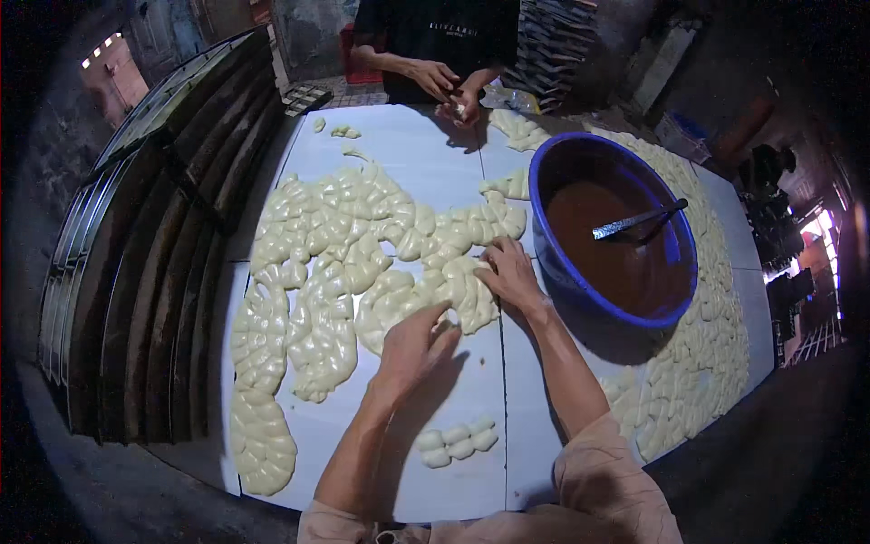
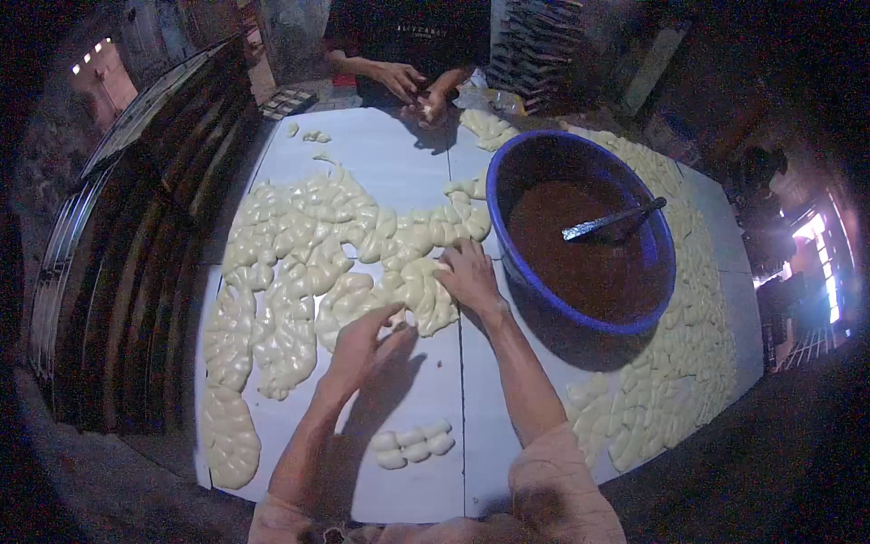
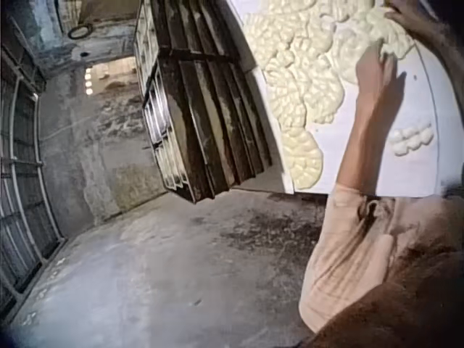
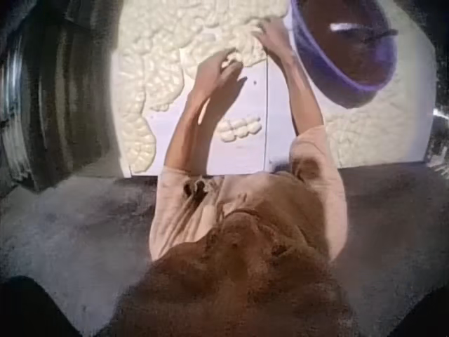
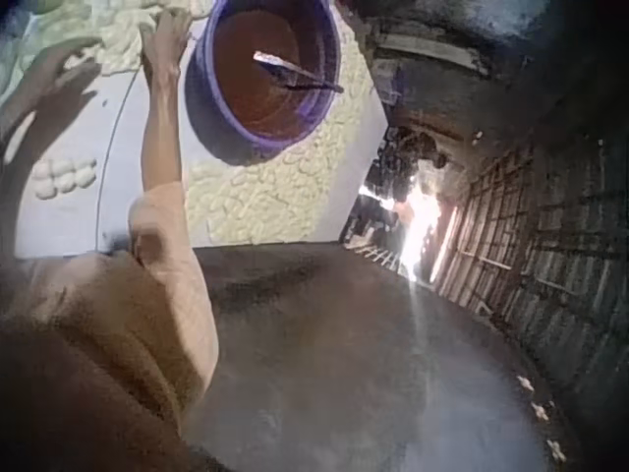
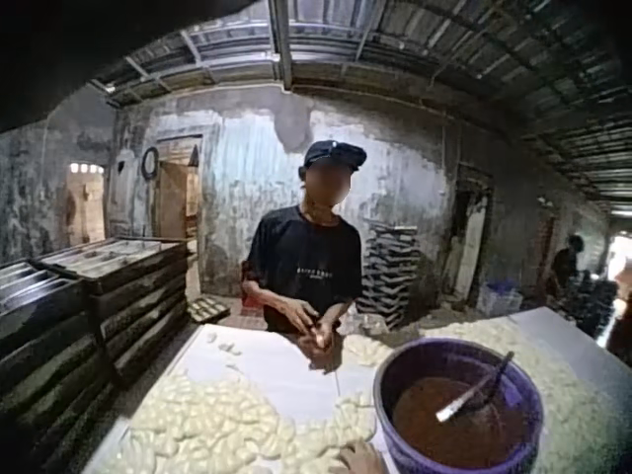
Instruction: The person dips dough pieces into chocolate filling, shapes the dough into rolls by hand, and arranges the dough rolls inside baking tins.
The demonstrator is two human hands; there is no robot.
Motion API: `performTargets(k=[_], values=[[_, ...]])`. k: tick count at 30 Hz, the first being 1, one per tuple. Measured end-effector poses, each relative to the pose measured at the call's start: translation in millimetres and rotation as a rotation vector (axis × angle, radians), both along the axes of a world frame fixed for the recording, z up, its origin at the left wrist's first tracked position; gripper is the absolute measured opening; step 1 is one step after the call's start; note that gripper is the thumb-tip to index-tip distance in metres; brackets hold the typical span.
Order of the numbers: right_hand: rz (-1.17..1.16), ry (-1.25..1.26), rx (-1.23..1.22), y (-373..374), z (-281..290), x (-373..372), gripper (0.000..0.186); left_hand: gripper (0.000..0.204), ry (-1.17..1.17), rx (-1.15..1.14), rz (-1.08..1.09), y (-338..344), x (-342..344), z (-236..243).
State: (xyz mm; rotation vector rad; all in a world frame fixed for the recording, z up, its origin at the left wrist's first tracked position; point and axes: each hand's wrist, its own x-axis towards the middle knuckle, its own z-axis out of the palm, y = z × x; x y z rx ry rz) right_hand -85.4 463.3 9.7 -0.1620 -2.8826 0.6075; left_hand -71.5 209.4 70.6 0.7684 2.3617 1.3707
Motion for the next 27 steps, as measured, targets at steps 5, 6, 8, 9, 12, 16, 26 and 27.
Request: performTargets(k=[5, 6, 8, 9, 12, 16, 26, 27], values=[[-0.243, -0.088, -0.665, 0, 16, 13, 0.021, 0.033, 0.477, 0.171, -0.007, 69, -58, -43], [-0.238, -0.089, -0.667, -2, 14, 14, 0.021, 0.033, 0.478, 0.168, -0.002, 73, -69, -49], [-0.194, 0.094, -1.206, 8, 12, 25, 0.025, 0.039, 0.323, -0.138, -0.157, 95, -84, -51], [-0.196, 0.044, -1.211, 18, 0, 27, 0.028, 0.033, 0.257, -0.305, -0.231, 101, -91, -48], [-0.157, -0.097, -0.905, 20, 5, 22, 0.034, 0.03, 0.283, -0.285, -0.261, 102, -100, -53], [-0.158, -0.133, -0.651, 15, 8, 21, 0.033, 0.029, 0.243, -0.249, -0.235, 97, -101, -55], [-0.149, -0.136, -0.982, 18, 22, 33, 0.012, 0.022, 0.416, -0.319, -0.267, 98, -102, -60], [-0.21, -0.163, -1.127, 11, 26, 36, 0.014, 0.02, 0.453, -0.257, -0.164, 92, -105, -73]])
